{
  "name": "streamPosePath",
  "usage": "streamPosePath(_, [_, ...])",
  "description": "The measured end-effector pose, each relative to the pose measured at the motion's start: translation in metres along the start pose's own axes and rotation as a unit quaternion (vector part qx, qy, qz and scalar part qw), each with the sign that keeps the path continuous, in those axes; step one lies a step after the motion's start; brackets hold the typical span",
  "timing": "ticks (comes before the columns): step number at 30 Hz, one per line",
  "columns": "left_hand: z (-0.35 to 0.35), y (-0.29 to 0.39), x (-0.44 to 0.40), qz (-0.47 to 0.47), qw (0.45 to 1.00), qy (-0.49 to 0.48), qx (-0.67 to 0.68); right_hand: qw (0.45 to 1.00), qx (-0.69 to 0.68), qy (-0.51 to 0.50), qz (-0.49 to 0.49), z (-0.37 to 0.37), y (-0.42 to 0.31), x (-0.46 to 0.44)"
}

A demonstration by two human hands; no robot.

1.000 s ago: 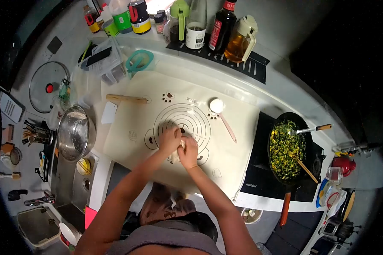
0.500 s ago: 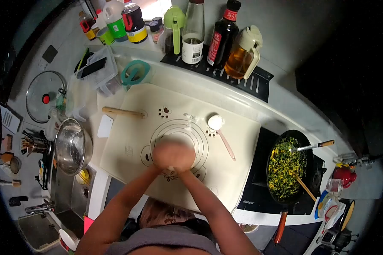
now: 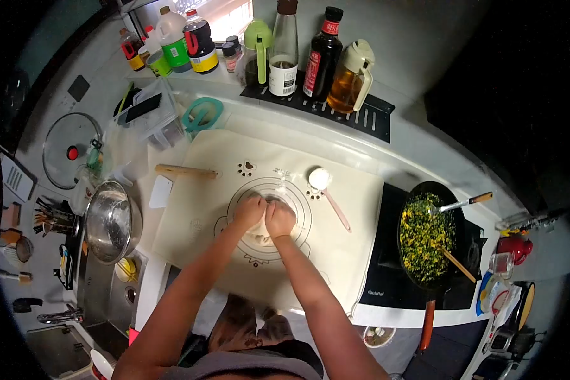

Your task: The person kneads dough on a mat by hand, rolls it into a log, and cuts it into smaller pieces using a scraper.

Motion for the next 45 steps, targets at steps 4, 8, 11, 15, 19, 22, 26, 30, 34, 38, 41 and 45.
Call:
streamPosePath(4, [0.013,0.022,0.041,-0.027,0.998,-0.008,-0.061,0.966,-0.031,0.135,0.218,0.058,-0.059,0.054])
streamPosePath(8, [0.010,0.032,0.108,-0.158,0.975,0.154,0.021,0.896,-0.379,-0.210,-0.096,0.034,-0.001,0.077])
streamPosePath(11, [0.015,0.030,0.119,-0.198,0.959,0.202,0.030,0.987,-0.123,-0.096,0.045,0.050,-0.029,0.081])
streamPosePath(15, [0.019,0.021,0.118,-0.277,0.929,0.240,0.051,0.991,-0.050,0.056,0.109,0.043,-0.045,0.089])
streamPosePath(19, [0.024,0.010,0.077,-0.269,0.939,0.204,0.063,0.992,-0.036,0.041,0.112,0.025,-0.035,0.054])
streamPosePath(22, [0.024,0.009,0.047,-0.245,0.952,0.169,0.076,0.998,-0.029,0.000,0.057,0.011,-0.013,0.028])
streamPosePath(26, [0.019,-0.004,0.008,-0.156,0.975,0.152,0.046,0.997,-0.064,-0.026,-0.019,0.006,-0.003,-0.005])
streamPosePath(30, [0.018,-0.005,-0.008,-0.123,0.981,0.144,0.032,0.995,-0.036,-0.044,-0.077,-0.006,0.013,-0.016])
streamPosePath(34, [0.011,0.007,-0.006,-0.135,0.983,0.097,-0.081,0.998,-0.044,-0.023,-0.043,-0.003,0.012,-0.011])
streamPosePath(38, [0.017,0.031,0.022,-0.170,0.961,0.088,-0.198,0.992,-0.052,-0.002,0.113,0.022,-0.024,0.019])
streamPosePath(41, [0.017,0.029,0.053,-0.036,0.992,-0.084,-0.082,0.977,-0.082,-0.014,0.198,0.056,-0.055,0.059])
streamPosePath(45, [0.017,0.033,0.126,-0.154,0.976,0.153,-0.018,0.973,-0.148,-0.171,0.034,0.042,-0.025,0.089])
Point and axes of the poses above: each hand's wrist, its own x-axis away from the middle knuckle, its own z-axis out of the back of the hand, y = z × x, the point moved 8 cm from there along -x, towards the middle knuckle, and after that the axes turned 11 degrees about -y, right-handed, at the moved point
